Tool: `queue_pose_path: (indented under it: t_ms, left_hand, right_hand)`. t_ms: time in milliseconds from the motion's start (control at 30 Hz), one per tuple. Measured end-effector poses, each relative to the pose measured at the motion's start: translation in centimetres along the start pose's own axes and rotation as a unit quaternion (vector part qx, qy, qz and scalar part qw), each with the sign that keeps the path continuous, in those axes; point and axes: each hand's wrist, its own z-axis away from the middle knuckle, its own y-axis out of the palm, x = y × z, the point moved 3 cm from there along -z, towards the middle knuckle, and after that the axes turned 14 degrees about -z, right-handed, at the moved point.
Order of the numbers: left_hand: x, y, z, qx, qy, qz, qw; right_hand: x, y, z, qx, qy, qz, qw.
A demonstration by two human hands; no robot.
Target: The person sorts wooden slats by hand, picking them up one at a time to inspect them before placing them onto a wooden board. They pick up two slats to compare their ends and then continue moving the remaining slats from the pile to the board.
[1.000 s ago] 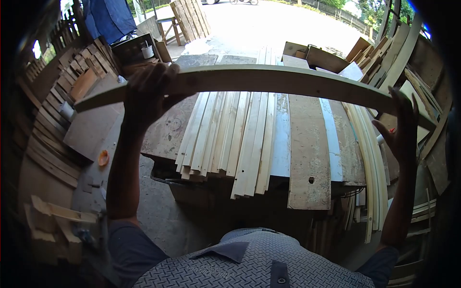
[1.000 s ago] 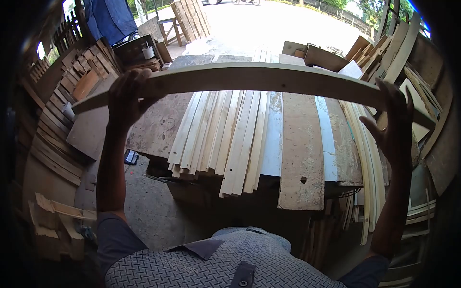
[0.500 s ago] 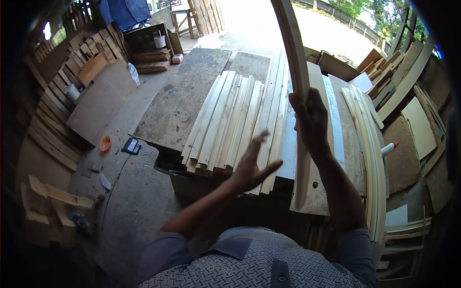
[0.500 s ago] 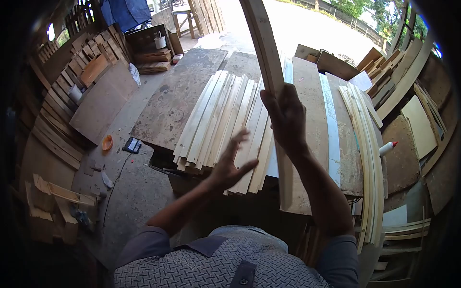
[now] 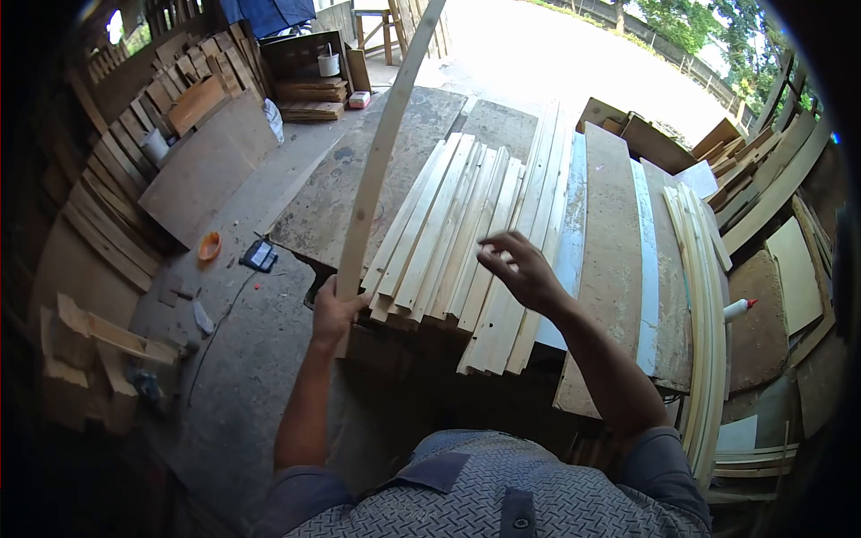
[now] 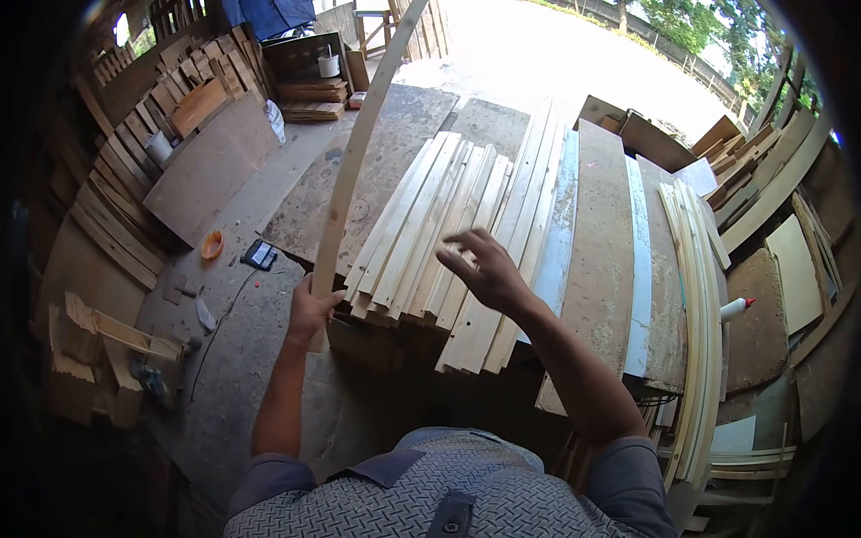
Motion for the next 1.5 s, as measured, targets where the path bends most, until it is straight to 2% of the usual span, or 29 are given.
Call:
queue_pose_path:
  t_ms: [33, 67, 133, 167, 233, 333, 367, 433, 467, 533, 567, 600, 667, 700, 767, 833, 900, 1000, 1033, 1067, 1100, 1133, 1167, 1267, 1300, 1333, 1400, 1433, 1500]
  left_hand:
    - [2.7, -1.3, -1.4, -0.037, -0.035, -0.087, 0.995]
    - [7.9, -2.3, -4.0, -0.079, -0.011, -0.189, 0.979]
    - [11.9, -3.5, -6.3, -0.072, -0.060, -0.245, 0.965]
    - [11.9, -3.8, -6.8, -0.072, -0.059, -0.246, 0.965]
    - [12.4, -4.0, -7.5, 0.005, -0.164, -0.224, 0.961]
    - [17.6, -4.0, -9.7, 0.029, -0.105, -0.217, 0.970]
    - [19.0, -4.2, -10.1, 0.034, -0.102, -0.218, 0.970]
    - [20.9, -4.2, -11.2, 0.065, -0.134, -0.147, 0.978]
    - [20.0, -4.2, -11.6, 0.071, -0.132, -0.149, 0.977]
    - [16.8, -5.3, -11.0, 0.069, -0.211, -0.132, 0.966]
    - [16.2, -5.9, -11.4, 0.050, -0.209, -0.160, 0.964]
    - [19.3, -7.3, -13.2, 0.027, -0.132, -0.251, 0.959]
    - [19.5, -9.7, -14.1, -0.051, -0.110, -0.427, 0.896]
    - [20.0, -10.2, -14.4, -0.045, -0.108, -0.429, 0.896]
    - [21.0, -11.7, -15.1, -0.083, -0.131, -0.523, 0.838]
    - [25.1, -13.1, -16.8, -0.061, -0.112, -0.511, 0.850]
    - [29.4, -14.8, -17.9, -0.015, -0.012, -0.427, 0.904]
    - [33.2, -17.4, -18.9, -0.019, 0.023, -0.485, 0.874]
    - [29.1, -16.8, -17.7, 0.003, -0.070, -0.490, 0.869]
    - [30.0, -17.5, -18.6, -0.038, -0.064, -0.513, 0.855]
    - [28.8, -17.2, -18.6, -0.058, -0.142, -0.542, 0.826]
    - [23.8, -14.6, -18.0, -0.050, -0.128, -0.540, 0.830]
    - [15.6, -11.3, -14.1, -0.133, -0.272, -0.594, 0.746]
    - [12.7, -8.3, -15.4, -0.188, -0.223, -0.597, 0.747]
    - [16.3, -9.5, -18.2, -0.233, -0.155, -0.607, 0.744]
    - [16.0, -9.7, -19.6, -0.232, -0.151, -0.608, 0.744]
    - [14.1, -9.2, -20.4, -0.326, -0.049, -0.570, 0.753]
    - [13.0, -9.0, -20.8, -0.327, -0.047, -0.569, 0.753]
    - [9.5, -8.9, -20.7, -0.381, 0.061, -0.520, 0.762]
  right_hand:
    - [-1.7, -0.8, 1.8, 0.010, 0.025, 0.011, 1.000]
    - [-3.3, -1.9, 3.6, 0.021, 0.051, 0.022, 0.998]
    - [-5.5, -5.3, 6.3, -0.030, 0.087, 0.015, 0.996]
    - [-6.3, -7.2, 7.6, -0.077, 0.096, -0.003, 0.992]
    - [-7.6, -10.9, 10.5, -0.151, 0.102, 0.007, 0.983]
    - [-11.1, -15.2, 15.8, -0.223, 0.162, 0.014, 0.961]
    - [-11.9, -15.8, 17.7, -0.228, 0.165, 0.013, 0.959]
    - [-13.6, -16.6, 21.8, -0.260, 0.250, -0.003, 0.932]
    - [-14.6, -17.1, 23.9, -0.266, 0.254, -0.004, 0.930]
    - [-17.3, -17.3, 28.4, -0.295, 0.280, 0.016, 0.913]
    - [-18.1, -17.0, 30.4, -0.299, 0.285, 0.015, 0.911]
    - [-19.0, -16.5, 32.4, -0.316, 0.324, -0.003, 0.892]
    - [-20.4, -15.1, 35.9, -0.335, 0.367, -0.023, 0.868]
    - [-21.1, -14.3, 37.5, -0.353, 0.375, -0.060, 0.855]
    - [-21.7, -12.9, 39.7, -0.386, 0.378, -0.105, 0.835]
    - [-20.9, -11.4, 40.1, -0.392, 0.399, -0.102, 0.822]
    - [-20.9, -10.2, 41.3, -0.391, 0.426, -0.113, 0.808]
    - [-20.7, -8.5, 42.5, -0.385, 0.419, -0.121, 0.813]
    - [-20.0, -8.3, 42.8, -0.379, 0.437, -0.122, 0.807]
    - [-20.0, -8.0, 43.7, -0.410, 0.435, -0.120, 0.792]
    - [-20.7, -8.1, 44.2, -0.410, 0.429, -0.118, 0.796]
    - [-20.8, -8.3, 44.8, -0.401, 0.426, -0.118, 0.802]
    - [-20.5, -8.8, 45.4, -0.410, 0.426, -0.116, 0.798]
    - [-20.4, -12.0, 47.2, -0.458, 0.414, -0.064, 0.784]
    - [-20.7, -13.7, 48.5, -0.473, 0.387, 0.021, 0.792]
    - [-20.8, -15.4, 50.0, -0.484, 0.357, 0.106, 0.792]
    - [-21.4, -18.9, 53.0, -0.505, 0.378, 0.131, 0.765]
    - [-21.6, -20.9, 54.5, -0.507, 0.377, 0.130, 0.764]
    - [-22.0, -25.4, 58.1, -0.520, 0.430, 0.207, 0.709]
